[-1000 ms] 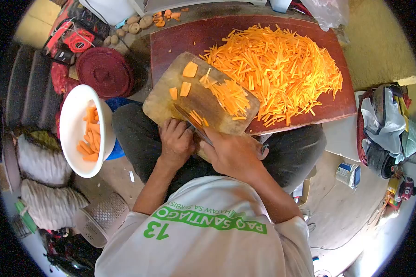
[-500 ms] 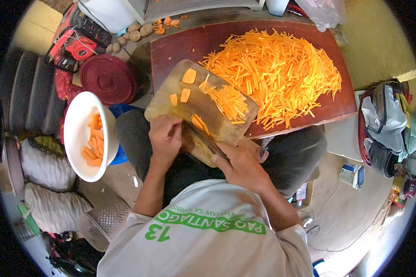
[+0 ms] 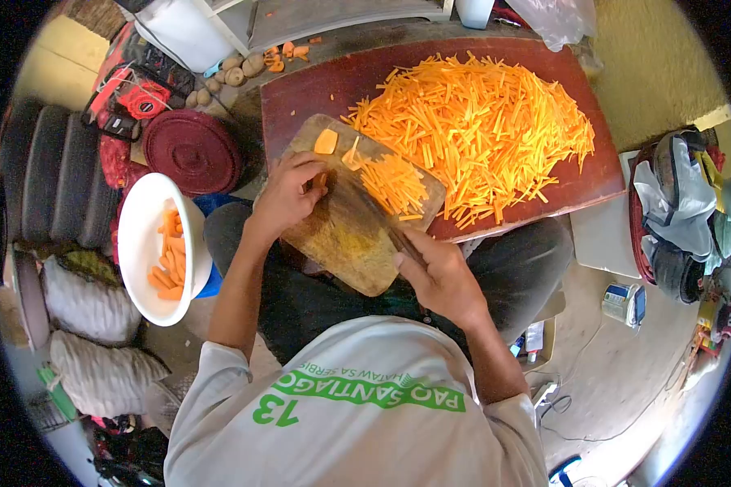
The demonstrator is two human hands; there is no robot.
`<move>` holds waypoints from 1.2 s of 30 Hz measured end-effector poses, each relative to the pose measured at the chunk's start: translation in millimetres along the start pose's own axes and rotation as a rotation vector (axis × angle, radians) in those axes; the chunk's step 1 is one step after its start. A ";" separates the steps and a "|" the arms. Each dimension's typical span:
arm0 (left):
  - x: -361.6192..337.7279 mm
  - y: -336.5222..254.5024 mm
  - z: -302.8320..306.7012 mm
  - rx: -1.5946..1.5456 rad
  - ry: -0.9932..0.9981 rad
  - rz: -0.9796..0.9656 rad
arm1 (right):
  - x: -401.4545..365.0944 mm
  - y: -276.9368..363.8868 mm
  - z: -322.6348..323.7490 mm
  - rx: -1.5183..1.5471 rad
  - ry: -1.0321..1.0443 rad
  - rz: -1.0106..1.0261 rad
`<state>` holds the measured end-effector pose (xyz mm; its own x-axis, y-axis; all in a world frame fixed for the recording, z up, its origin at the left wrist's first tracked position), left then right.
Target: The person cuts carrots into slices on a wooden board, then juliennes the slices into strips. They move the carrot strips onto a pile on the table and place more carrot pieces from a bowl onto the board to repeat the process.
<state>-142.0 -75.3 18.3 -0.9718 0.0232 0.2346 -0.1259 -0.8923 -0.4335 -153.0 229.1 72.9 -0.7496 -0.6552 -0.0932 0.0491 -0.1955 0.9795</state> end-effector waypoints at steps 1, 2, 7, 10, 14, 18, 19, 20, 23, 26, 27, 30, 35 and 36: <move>-1.5 0.8 -1.3 -0.022 0.006 0.009 | -1.2 -0.8 -2.1 -0.016 0.023 -0.005; -7.1 -2.1 -3.5 0.032 0.029 0.007 | -1.7 -1.3 -3.9 -0.033 0.046 -0.008; -37.3 -60.7 -12.2 0.168 -0.073 0.001 | -1.5 -6.5 -10.6 -0.105 0.057 0.025; -54.7 -68.7 -24.2 0.066 -0.111 0.058 | 2.3 -3.9 -12.4 -0.119 0.085 0.000; -65.8 -79.7 -28.4 0.019 -0.227 0.029 | 5.5 -1.8 -14.7 -0.153 0.106 0.000; -69.6 -79.8 -30.8 0.013 -0.180 0.043 | 2.1 7.1 -18.3 -0.231 0.144 0.071; -68.6 -81.3 -28.8 0.035 -0.159 0.035 | 0.1 6.9 -18.8 -0.269 0.155 0.080; -67.6 -82.5 -27.4 0.057 -0.137 0.027 | -2.9 6.1 -19.2 -0.307 0.165 0.089; -68.7 -83.4 -25.2 0.088 -0.104 0.010 | -11.0 14.0 -20.4 -0.385 0.141 0.124; -71.5 -82.2 -24.7 0.086 -0.118 -0.015 | -15.2 20.0 -24.0 -0.432 0.142 0.139; -73.0 -80.2 -26.3 0.073 -0.113 -0.009 | -15.4 20.6 -25.4 -0.445 0.151 0.140; -76.1 -76.8 -31.4 0.055 -0.087 0.000 | 6.6 4.0 -42.2 -0.394 0.159 0.064; -76.6 -77.0 -33.3 0.093 -0.149 -0.029 | 18.8 14.2 -35.6 -0.385 0.245 -0.013; -77.1 -76.6 -33.8 0.085 -0.157 -0.036 | 12.2 18.0 -32.2 -0.387 0.261 0.012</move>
Point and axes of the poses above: each hand's wrist, its own x-axis towards the middle knuckle, its own z-axis out of the back of the hand, y = z × x, the point moved 4 cm from there along x, towards the middle knuckle, and after that the axes turned 7 degrees about x, right-handed, at the moved point
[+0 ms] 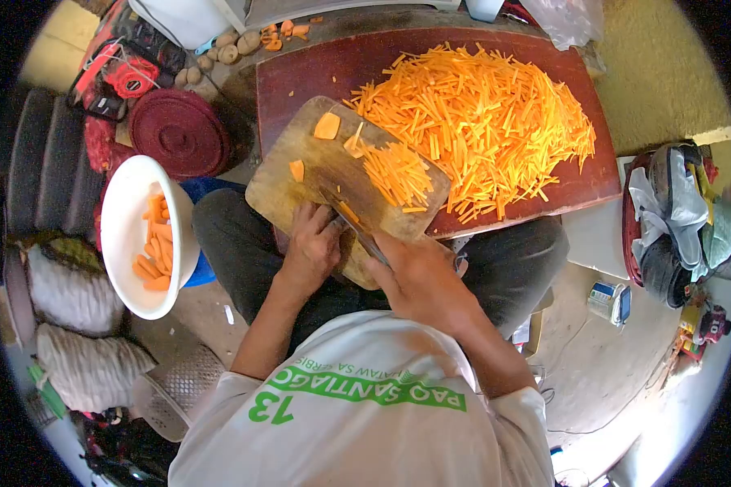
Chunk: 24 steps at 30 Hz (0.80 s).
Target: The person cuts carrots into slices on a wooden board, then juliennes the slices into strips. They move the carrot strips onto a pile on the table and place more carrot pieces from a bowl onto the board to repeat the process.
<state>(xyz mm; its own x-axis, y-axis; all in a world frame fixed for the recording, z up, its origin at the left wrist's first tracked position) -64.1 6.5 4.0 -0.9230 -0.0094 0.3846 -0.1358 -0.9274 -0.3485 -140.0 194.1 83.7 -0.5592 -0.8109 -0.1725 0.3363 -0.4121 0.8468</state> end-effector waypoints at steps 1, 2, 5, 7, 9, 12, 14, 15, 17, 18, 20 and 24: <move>-1.3 0.1 -0.8 -0.009 -0.011 0.000 | -6.4 1.7 0.2 -0.042 -0.042 0.056; -2.8 -0.1 -1.5 -0.017 -0.022 0.001 | -13.2 2.9 -0.5 -0.083 -0.084 0.113; -1.1 0.0 1.4 -0.050 0.033 0.013 | -4.6 -3.9 -13.4 -0.141 -0.083 0.070; -0.2 -2.8 2.9 -0.024 0.017 0.007 | 8.1 -8.3 -17.7 -0.124 -0.058 -0.003; -0.8 -3.8 5.6 0.005 -0.001 0.010 | 19.7 -9.7 -17.4 -0.066 -0.048 -0.041; 0.3 -4.3 5.7 0.014 -0.024 0.033 | -0.8 8.3 -3.4 -0.158 -0.146 0.214; -0.5 -6.1 8.5 -0.013 -0.004 0.054 | -9.2 1.6 -6.6 -0.115 -0.165 0.236; -1.8 -6.6 8.3 -0.017 -0.013 0.056 | -10.7 2.1 -7.5 -0.090 -0.181 0.243; 0.0 -7.7 7.4 -0.025 -0.029 0.041 | 3.9 -3.2 -15.8 -0.103 -0.067 0.039; 0.4 -8.3 7.3 -0.011 -0.025 0.040 | 10.2 -4.1 -16.0 -0.100 -0.033 -0.016; -1.2 -7.6 9.5 0.022 -0.012 0.041 | 20.3 -4.5 -16.0 -0.083 0.014 -0.082; -3.5 -6.4 7.2 0.009 -0.046 0.042 | -0.8 5.7 -5.5 -0.100 -0.063 0.204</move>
Point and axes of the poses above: each hand's wrist, its own x-axis towards the middle knuckle, its own z-axis out of the back of the hand, y = z × x, the point moved 4 cm from there along x, towards the middle knuckle, and after that the axes turned 7 degrees about x, right-handed, at the moved point
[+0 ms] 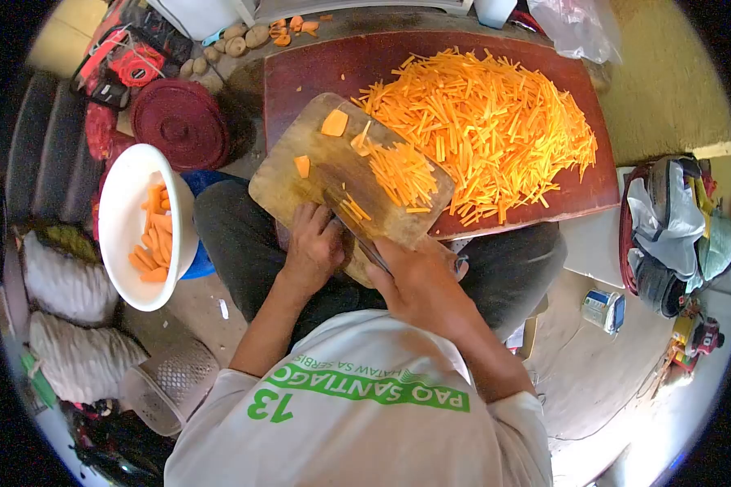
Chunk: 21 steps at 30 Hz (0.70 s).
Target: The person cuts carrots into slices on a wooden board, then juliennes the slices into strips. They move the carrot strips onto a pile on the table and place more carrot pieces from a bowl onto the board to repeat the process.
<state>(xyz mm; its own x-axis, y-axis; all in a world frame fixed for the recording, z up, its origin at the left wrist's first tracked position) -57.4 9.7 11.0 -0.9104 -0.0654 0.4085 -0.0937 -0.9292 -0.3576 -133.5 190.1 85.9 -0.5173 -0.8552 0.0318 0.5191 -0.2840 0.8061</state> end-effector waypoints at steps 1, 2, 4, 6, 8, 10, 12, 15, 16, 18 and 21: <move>0.1 -0.1 -0.2 -0.004 -0.006 0.002 | -4.7 -1.3 0.7 -0.011 -0.010 0.002; -0.1 0.0 -0.3 -0.008 -0.010 0.001 | -9.0 -3.6 0.1 -0.020 -0.022 0.004; -0.9 0.5 -0.6 -0.013 -0.001 0.010 | -5.3 -6.4 -5.2 -0.014 -0.011 -0.062; 0.0 -0.7 -1.3 -0.014 -0.010 0.004 | 13.9 -13.3 -12.4 0.008 0.045 -0.188; -0.8 1.0 -1.2 -0.003 -0.037 -0.003 | 23.1 -19.2 -13.8 0.071 0.018 -0.171; 0.0 2.3 -2.2 0.009 -0.070 -0.029 | 23.1 -15.8 -10.0 0.106 -0.006 -0.125; -1.3 2.1 -4.0 0.004 -0.082 -0.022 | 7.7 -4.7 1.0 0.113 0.002 -0.055; -3.0 1.2 -3.2 -0.008 -0.064 0.006 | -1.7 -8.7 -2.0 -0.001 -0.042 -0.013; -2.1 0.8 -2.9 -0.008 -0.060 0.006 | 2.4 -12.2 -6.3 0.008 -0.023 -0.067; 0.3 -1.0 -3.1 -0.003 -0.066 0.001 | 15.6 -17.4 -14.2 0.026 0.009 -0.175; 1.5 -0.3 0.1 0.014 -0.093 -0.015 | 16.6 -15.2 -14.0 0.043 -0.036 -0.108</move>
Point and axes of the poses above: each hand's wrist, its own x-axis towards the middle knuckle, its own z-axis out of the back of the hand, y = z × x, the point moved 4 cm from there along x, towards the middle knuckle, and after that the axes turned 7 degrees about x, right-handed, at the moved point
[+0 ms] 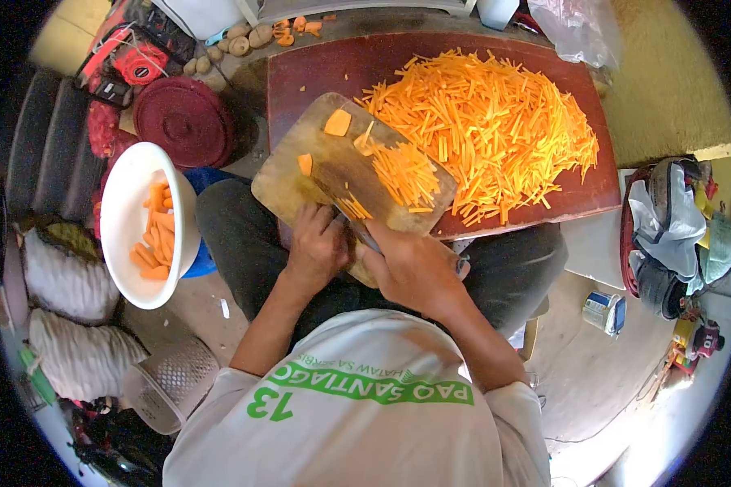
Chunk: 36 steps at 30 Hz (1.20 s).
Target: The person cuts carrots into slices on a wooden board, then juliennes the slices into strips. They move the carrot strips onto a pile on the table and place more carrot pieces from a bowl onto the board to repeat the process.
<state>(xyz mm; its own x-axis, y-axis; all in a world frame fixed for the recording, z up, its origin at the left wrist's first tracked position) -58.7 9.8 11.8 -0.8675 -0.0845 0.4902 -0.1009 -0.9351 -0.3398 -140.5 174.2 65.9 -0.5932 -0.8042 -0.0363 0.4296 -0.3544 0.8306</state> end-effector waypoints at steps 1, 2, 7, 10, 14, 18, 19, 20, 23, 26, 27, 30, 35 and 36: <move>0.4 -0.8 0.7 -0.001 -0.013 -0.005 | -3.1 2.9 3.2 0.008 0.025 -0.005; -0.3 -1.3 1.5 -0.002 -0.026 -0.003 | -10.0 8.2 9.9 0.015 0.056 -0.010; -3.4 0.9 -3.3 -0.014 0.016 0.028 | -12.8 -2.3 5.2 -0.016 0.045 -0.055; -2.3 5.3 -1.9 -0.029 0.035 0.012 | -3.0 -10.2 6.4 0.037 -0.046 -0.015; -3.5 13.0 -4.7 -0.089 0.041 0.021 | -6.2 -16.8 30.1 0.209 -0.170 -0.099; 6.2 18.4 -0.5 -0.150 0.000 0.088 | -15.6 -18.2 44.1 0.293 -0.195 -0.212; 10.1 20.4 0.5 -0.152 -0.006 0.096 | -16.7 -20.7 42.8 0.297 -0.197 -0.219; 14.5 22.1 1.7 -0.152 -0.011 0.105 | -17.9 -24.6 40.0 0.302 -0.197 -0.226; 44.2 25.1 6.8 -0.076 0.014 0.053 | -20.9 -22.3 37.5 0.336 -0.238 -0.217; 78.5 40.1 -5.4 -0.007 0.117 0.034 | -27.0 -27.5 33.4 0.393 -0.278 -0.218; 88.8 43.5 -11.5 0.013 0.140 0.046 | -30.2 -29.9 33.6 0.412 -0.294 -0.225; 107.8 47.4 -32.1 0.041 0.171 0.059 | -39.3 -26.0 38.4 0.371 -0.300 -0.217; 110.4 42.9 -44.1 0.047 0.123 0.022 | -51.9 -33.5 36.3 0.419 -0.302 -0.194; 110.9 42.9 -45.2 0.016 0.117 0.055 | -52.0 -34.7 35.5 0.422 -0.294 -0.195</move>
<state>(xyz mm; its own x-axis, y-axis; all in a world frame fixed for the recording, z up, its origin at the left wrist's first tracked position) -181.3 -24.1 15.3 -0.9225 -0.0958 0.3740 -0.0448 -0.9356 -0.3502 -148.7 245.2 58.7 -0.8256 -0.5544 -0.1050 0.0185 -0.2126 0.9770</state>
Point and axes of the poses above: each hand's wrist, its own x-axis towards the middle knuckle, its own z-axis out of the back of the hand, y = z × x, the point moved 4 cm from there along x, towards the middle knuckle, and after that the axes turned 7 degrees about x, right-handed, at the moved point
